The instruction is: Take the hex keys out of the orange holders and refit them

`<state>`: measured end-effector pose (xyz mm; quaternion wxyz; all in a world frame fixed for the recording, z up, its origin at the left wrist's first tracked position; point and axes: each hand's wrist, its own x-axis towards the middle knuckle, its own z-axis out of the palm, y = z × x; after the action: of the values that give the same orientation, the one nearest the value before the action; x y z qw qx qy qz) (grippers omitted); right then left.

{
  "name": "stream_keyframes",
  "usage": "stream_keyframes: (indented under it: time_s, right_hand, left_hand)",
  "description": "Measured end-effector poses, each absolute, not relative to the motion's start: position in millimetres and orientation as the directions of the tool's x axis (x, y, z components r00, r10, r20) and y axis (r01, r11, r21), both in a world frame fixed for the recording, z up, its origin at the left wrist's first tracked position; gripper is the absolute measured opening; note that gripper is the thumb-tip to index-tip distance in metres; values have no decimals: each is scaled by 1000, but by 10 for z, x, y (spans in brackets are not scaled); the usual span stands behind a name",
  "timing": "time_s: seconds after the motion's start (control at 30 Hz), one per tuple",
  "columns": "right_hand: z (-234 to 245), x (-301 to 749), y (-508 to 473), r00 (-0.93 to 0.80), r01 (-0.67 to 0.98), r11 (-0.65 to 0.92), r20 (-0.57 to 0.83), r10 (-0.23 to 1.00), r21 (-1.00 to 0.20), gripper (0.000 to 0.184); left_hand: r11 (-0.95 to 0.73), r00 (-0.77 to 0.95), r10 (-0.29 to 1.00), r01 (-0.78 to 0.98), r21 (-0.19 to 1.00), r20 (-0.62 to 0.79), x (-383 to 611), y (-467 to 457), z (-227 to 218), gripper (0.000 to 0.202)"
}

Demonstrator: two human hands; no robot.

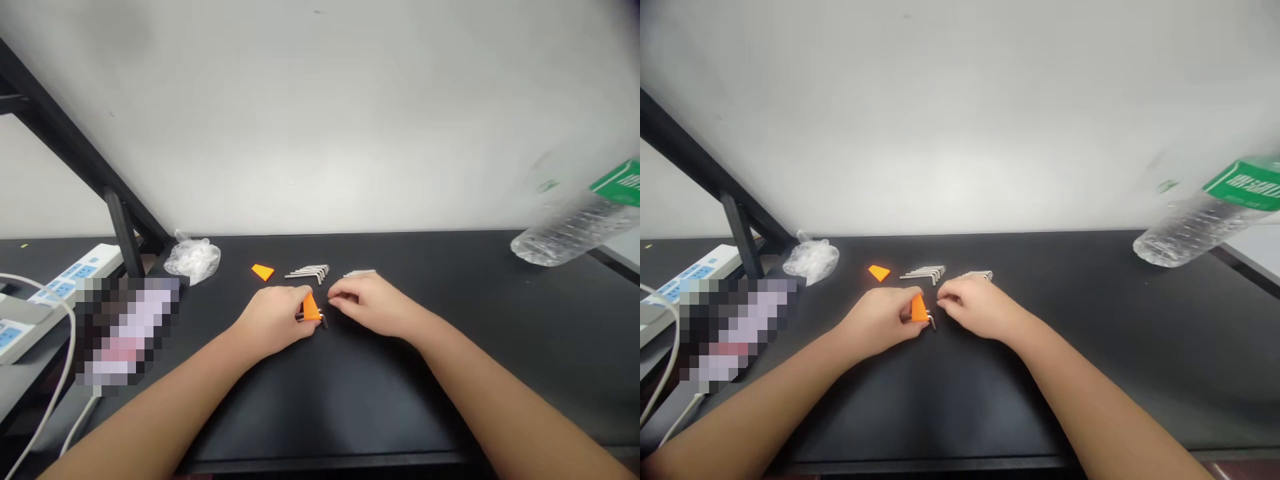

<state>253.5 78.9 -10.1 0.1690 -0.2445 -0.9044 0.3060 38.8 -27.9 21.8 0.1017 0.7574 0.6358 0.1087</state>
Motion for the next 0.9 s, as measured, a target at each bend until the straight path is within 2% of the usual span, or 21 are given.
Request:
stream_keyframes:
  time_s: [0.1,0.17,0.27,0.53,0.7,0.9]
  right_hand:
    - [-222,2657,1034,-687,531,710,256,680,-463,15]
    - [-304,2723,1176,-635,608,669,244,733,-427,14]
    - [-361,2764,1270,-631,641,639,182,754,-426,14]
    - [-226,2711,1060,-668,675,675,142,731,-299,12]
    - [-167,2673,974,-728,628,753,192,658,-196,15]
    - [-69,2608,817,-803,465,842,270,531,-273,11]
  left_hand:
    - [-159,160,987,949,270,18,380,-276,221,28]
    - [-152,156,988,953,264,6,369,-276,217,28]
    - [-143,150,989,955,262,-9,352,-276,210,25]
    - [-126,140,990,950,285,-30,355,-265,224,22]
    - [-139,152,988,945,297,-21,347,-259,225,21]
    - [-187,192,981,927,326,18,337,-259,206,21]
